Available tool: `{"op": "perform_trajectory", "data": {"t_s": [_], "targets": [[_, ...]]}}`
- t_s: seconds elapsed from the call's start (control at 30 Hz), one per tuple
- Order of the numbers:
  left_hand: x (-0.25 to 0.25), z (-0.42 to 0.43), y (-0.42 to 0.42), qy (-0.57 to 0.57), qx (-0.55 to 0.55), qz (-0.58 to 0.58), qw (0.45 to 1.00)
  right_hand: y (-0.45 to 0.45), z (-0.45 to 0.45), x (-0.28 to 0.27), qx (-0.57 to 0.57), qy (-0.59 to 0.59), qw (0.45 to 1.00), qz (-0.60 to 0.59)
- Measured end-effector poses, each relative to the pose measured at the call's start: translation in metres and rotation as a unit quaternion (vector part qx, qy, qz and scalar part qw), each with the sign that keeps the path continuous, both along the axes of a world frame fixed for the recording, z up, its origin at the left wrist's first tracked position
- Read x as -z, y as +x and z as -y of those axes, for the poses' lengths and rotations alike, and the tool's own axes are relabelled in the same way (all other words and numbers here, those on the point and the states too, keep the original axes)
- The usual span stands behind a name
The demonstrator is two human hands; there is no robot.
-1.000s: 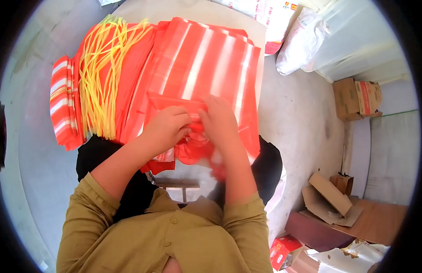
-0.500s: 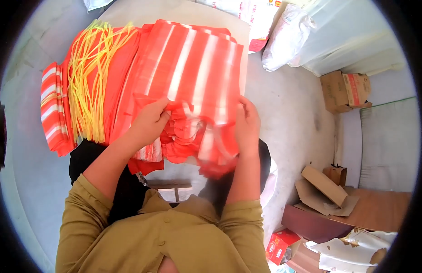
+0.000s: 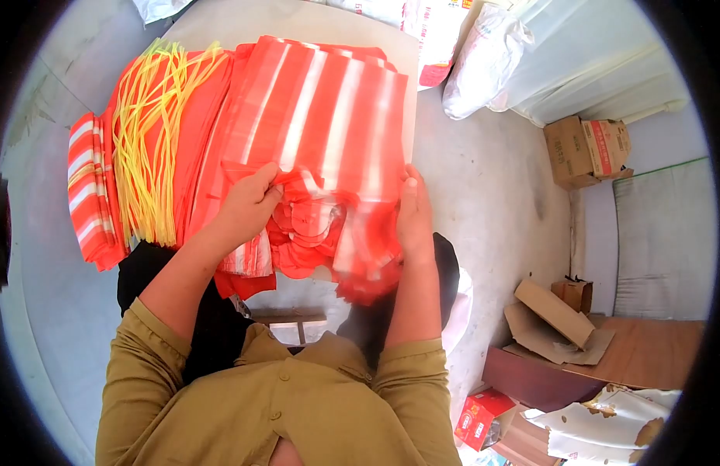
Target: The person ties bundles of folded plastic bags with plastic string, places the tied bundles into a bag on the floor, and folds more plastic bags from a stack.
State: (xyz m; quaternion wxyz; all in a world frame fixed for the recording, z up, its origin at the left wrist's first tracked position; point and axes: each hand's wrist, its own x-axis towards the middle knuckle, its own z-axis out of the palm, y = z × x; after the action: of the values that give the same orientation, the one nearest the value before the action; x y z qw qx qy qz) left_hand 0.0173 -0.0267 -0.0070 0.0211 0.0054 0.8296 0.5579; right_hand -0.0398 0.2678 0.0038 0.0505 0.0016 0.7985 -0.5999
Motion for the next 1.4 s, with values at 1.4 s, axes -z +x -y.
{"op": "perform_trajectory", "data": {"t_s": [1.4], "targets": [[0.009,0.005,0.008,-0.18,0.136,-0.161,0.961,0.084,-0.032,-0.02,-0.154,-0.235,0.944,0.172]]}}
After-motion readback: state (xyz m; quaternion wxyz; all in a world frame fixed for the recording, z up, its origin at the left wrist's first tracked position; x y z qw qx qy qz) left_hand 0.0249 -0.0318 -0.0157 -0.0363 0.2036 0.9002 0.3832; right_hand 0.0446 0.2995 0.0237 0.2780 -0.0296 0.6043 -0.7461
